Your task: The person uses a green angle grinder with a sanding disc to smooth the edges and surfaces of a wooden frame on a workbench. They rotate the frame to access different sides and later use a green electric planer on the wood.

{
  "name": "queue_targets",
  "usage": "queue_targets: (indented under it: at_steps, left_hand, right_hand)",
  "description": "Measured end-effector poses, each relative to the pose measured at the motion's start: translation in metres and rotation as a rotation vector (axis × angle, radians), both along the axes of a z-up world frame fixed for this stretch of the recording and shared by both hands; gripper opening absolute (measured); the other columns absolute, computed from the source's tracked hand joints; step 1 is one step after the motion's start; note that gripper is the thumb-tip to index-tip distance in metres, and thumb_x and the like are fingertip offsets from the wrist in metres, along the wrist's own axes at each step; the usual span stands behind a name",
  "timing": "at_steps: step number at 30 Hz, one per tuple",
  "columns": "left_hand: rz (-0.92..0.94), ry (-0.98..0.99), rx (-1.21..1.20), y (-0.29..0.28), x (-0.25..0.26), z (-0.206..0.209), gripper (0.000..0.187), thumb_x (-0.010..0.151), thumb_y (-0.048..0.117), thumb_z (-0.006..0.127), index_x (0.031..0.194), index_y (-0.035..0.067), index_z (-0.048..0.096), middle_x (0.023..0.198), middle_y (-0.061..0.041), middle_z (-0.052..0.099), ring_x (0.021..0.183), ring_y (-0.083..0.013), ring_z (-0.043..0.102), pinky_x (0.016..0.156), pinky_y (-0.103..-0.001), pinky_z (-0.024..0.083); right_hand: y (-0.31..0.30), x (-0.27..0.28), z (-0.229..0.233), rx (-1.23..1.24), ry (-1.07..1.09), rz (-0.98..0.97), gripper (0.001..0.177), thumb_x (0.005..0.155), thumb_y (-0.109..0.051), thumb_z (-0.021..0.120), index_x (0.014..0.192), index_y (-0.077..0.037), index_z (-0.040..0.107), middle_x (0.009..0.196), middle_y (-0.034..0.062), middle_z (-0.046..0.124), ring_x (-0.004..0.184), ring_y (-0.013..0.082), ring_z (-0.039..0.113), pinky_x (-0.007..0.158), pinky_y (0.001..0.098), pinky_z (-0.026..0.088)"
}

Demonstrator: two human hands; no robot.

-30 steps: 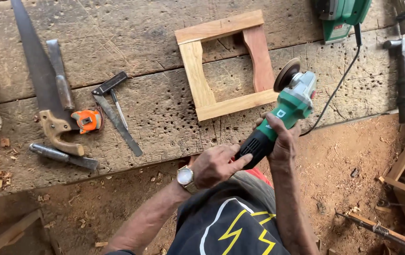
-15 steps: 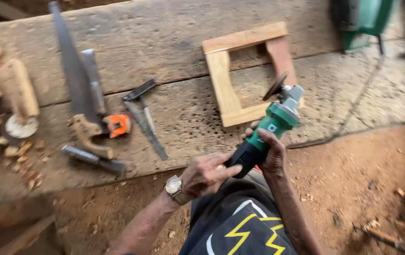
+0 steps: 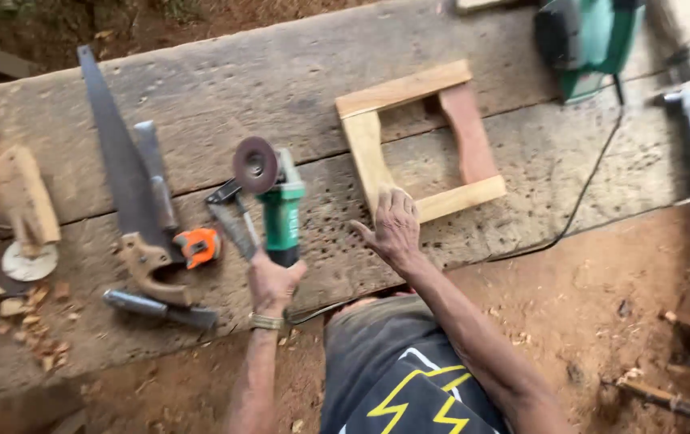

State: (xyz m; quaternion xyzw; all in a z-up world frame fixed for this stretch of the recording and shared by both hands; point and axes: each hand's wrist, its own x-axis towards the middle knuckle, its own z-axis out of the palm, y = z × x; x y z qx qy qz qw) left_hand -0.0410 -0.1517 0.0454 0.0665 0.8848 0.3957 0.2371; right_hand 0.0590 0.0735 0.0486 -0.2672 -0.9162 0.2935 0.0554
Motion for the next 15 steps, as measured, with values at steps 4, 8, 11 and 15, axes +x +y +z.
queue_targets:
  at_steps: [4,8,11,15]
  left_hand:
    - [0.093,0.086,-0.138,-0.010,-0.004,-0.030,0.047,0.059,0.024,0.083,0.100,0.006,0.066,0.083,-0.015,0.074,0.073,-0.0306,0.073,0.070,-0.044,0.059]
    - [0.147,0.062,-0.227,-0.001,-0.002,-0.037,0.045,0.059,0.027,0.083,0.097,0.008,0.066,0.081,-0.013,0.074,0.071,-0.0309,0.073,0.069,-0.045,0.059]
    - [0.164,0.074,-0.305,-0.003,0.006,-0.052,0.045,0.061,0.031,0.084,0.097,0.010,0.067,0.081,-0.011,0.074,0.071,-0.0297,0.073,0.068,-0.045,0.060]
    - [0.189,0.138,-0.399,0.012,0.019,-0.041,0.049,0.062,0.042,0.089,0.094,0.010,0.069,0.081,-0.011,0.074,0.072,-0.0308,0.073,0.068,-0.048,0.058]
  right_hand:
    - [0.022,0.005,-0.058,0.405,-0.077,-0.042,0.098,0.073,-0.054,0.080,0.137,0.008,0.039,0.121,0.0267,0.052,0.115,0.0392,0.052,0.102,0.0559,0.042]
    - [0.040,0.032,-0.073,0.254,-0.130,-0.037,0.091,0.074,-0.031,0.076,0.146,0.007,0.035,0.123,0.0244,0.053,0.114,0.0367,0.053,0.102,0.0509,0.045]
    - [0.080,0.081,-0.047,0.213,-0.234,0.098,0.080,0.076,-0.019,0.071,0.147,-0.001,0.040,0.130,0.0211,0.055,0.115,0.0347,0.055,0.102,0.0458,0.048]
    - [0.173,0.131,-0.048,0.394,-0.290,0.325,0.070,0.080,0.000,0.065,0.148,-0.007,0.048,0.138,0.0179,0.056,0.123,0.0296,0.056,0.108,0.0439,0.045]
